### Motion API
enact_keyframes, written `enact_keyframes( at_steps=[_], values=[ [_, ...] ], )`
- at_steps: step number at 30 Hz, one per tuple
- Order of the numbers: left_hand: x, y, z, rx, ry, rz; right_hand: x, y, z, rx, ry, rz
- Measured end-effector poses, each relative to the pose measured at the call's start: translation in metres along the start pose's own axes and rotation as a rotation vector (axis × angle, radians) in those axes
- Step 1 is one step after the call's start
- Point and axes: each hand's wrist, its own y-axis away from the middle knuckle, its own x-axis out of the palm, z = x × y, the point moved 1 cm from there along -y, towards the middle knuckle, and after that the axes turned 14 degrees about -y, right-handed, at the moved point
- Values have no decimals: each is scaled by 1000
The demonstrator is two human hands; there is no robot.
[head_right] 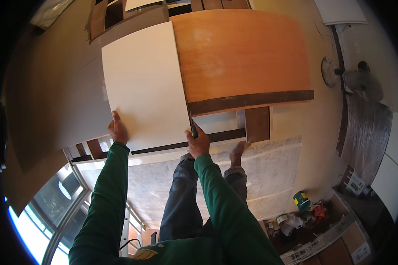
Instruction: The person uses a utility knife and a ruler to cut a white board on a wooden surface. They then wipe the board with a cloth and measure it with a ruler while sitting on the floor.
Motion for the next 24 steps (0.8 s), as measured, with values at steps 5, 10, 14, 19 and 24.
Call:
enact_keyframes(
  at_steps=[5,10,14,19,24],
  values=[
    [3,-13,18,-79,62,-3,8,-3,-9,55,60,-13],
    [6,-14,26,-63,7,-11,16,2,-15,58,50,-31],
    [7,-6,2,-15,-453,-124,18,2,-19,75,31,-62],
    [-6,-19,3,166,-734,-189,39,8,-18,101,-32,-74],
    [7,-7,5,143,-804,-328,39,4,-27,11,3,-116]
  ],
)
